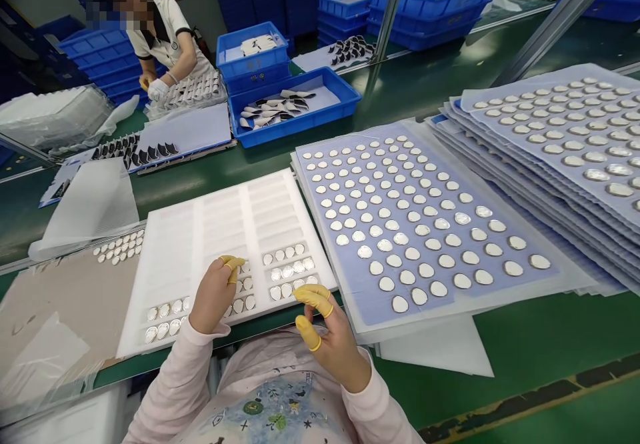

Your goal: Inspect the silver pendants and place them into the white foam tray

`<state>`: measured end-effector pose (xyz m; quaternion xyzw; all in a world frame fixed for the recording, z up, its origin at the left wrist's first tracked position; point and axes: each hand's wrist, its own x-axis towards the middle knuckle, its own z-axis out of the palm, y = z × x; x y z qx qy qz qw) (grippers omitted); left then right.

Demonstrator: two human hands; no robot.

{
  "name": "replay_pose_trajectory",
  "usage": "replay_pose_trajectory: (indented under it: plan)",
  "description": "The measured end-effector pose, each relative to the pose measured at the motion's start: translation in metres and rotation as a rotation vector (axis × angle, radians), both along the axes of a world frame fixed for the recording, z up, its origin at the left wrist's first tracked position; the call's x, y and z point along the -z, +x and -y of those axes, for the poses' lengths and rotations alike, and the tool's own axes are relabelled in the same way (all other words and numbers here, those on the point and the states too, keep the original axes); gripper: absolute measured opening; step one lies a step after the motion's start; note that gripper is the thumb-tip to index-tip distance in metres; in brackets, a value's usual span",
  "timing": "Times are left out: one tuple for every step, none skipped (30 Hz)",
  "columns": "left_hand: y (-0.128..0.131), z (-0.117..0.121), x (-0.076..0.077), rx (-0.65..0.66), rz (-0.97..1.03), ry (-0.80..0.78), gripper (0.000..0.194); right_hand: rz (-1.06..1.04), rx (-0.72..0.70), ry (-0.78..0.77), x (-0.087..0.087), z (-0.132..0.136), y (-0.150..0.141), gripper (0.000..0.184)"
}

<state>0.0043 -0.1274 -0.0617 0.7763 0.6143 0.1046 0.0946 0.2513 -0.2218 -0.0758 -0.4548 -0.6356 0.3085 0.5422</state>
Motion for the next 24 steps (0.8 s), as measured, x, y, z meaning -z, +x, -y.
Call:
replay_pose_trajectory:
  plan:
    - [0.006, 0.000, -0.002, 0.030, 0.067, 0.042, 0.041, 0.077, 0.055, 0.015, -0.003, -0.001, 0.005, 0.026]
    - [0.014, 0.000, -0.004, 0.071, 0.125, 0.082, 0.038, 0.171, 0.126, 0.019, -0.006, -0.003, 0.012, 0.025]
    - [0.024, 0.000, -0.007, 0.122, 0.168, 0.112, 0.035, 0.277, 0.209, 0.005, -0.009, -0.004, 0.020, 0.023]
    - [0.035, -0.002, -0.009, 0.182, 0.202, 0.133, 0.033, 0.391, 0.298, -0.030, -0.011, -0.006, 0.029, 0.022]
    - [0.048, -0.003, -0.010, 0.247, 0.226, 0.144, 0.031, 0.509, 0.385, -0.084, -0.012, -0.007, 0.038, 0.023]
    - [0.062, -0.006, -0.011, 0.313, 0.240, 0.144, 0.029, 0.625, 0.462, -0.152, -0.012, -0.008, 0.047, 0.026]
    - [0.077, -0.009, -0.012, 0.376, 0.242, 0.130, 0.028, 0.727, 0.530, -0.223, -0.012, -0.010, 0.055, 0.028]
    - [0.092, -0.013, -0.011, 0.434, 0.233, 0.103, 0.026, 0.811, 0.583, -0.292, -0.011, -0.011, 0.061, 0.030]
    - [0.108, -0.018, -0.010, 0.483, 0.215, 0.067, 0.025, 0.878, 0.618, -0.355, -0.009, -0.012, 0.066, 0.030]
    - [0.123, -0.022, -0.008, 0.529, 0.193, 0.023, 0.026, 0.926, 0.640, -0.413, -0.008, -0.014, 0.069, 0.030]
    - [0.137, -0.027, -0.006, 0.563, 0.172, -0.019, 0.026, 0.958, 0.653, -0.465, -0.007, -0.015, 0.070, 0.030]
    - [0.150, -0.032, -0.003, 0.584, 0.153, -0.054, 0.027, 0.977, 0.660, -0.511, -0.006, -0.017, 0.070, 0.030]
    - [0.161, -0.036, 0.000, 0.590, 0.137, -0.079, 0.028, 0.988, 0.666, -0.548, -0.006, -0.018, 0.069, 0.029]
    - [0.171, -0.040, 0.003, 0.586, 0.126, -0.094, 0.028, 0.994, 0.671, -0.576, -0.006, -0.020, 0.068, 0.028]
    - [0.179, -0.043, 0.005, 0.575, 0.118, -0.101, 0.028, 0.995, 0.677, -0.589, -0.006, -0.022, 0.067, 0.026]
    - [0.184, -0.046, 0.008, 0.562, 0.113, -0.104, 0.028, 0.997, 0.680, -0.590, -0.007, -0.023, 0.066, 0.025]
    - [0.188, -0.048, 0.010, 0.551, 0.109, -0.107, 0.028, 1.002, 0.680, -0.583, -0.007, -0.024, 0.066, 0.024]
    - [0.190, -0.050, 0.012, 0.543, 0.104, -0.112, 0.027, 1.013, 0.677, -0.575, -0.008, -0.025, 0.066, 0.024]
    - [0.191, -0.051, 0.014, 0.537, 0.099, -0.119, 0.026, 1.030, 0.672, -0.574, -0.009, -0.025, 0.066, 0.024]
    - [0.191, -0.052, 0.015, 0.533, 0.092, -0.127, 0.025, 1.053, 0.667, -0.583, -0.010, -0.026, 0.066, 0.024]
    - [0.191, -0.053, 0.016, 0.531, 0.087, -0.135, 0.024, 1.076, 0.661, -0.600, -0.011, -0.027, 0.066, 0.024]
    - [0.190, -0.054, 0.017, 0.528, 0.082, -0.142, 0.023, 1.096, 0.657, -0.622, -0.012, -0.029, 0.067, 0.023]
    - [0.190, -0.054, 0.017, 0.526, 0.079, -0.147, 0.023, 1.111, 0.654, -0.642, -0.013, -0.030, 0.067, 0.023]
    - [0.190, -0.055, 0.017, 0.523, 0.078, -0.151, 0.023, 1.120, 0.653, -0.657, -0.014, -0.032, 0.067, 0.023]
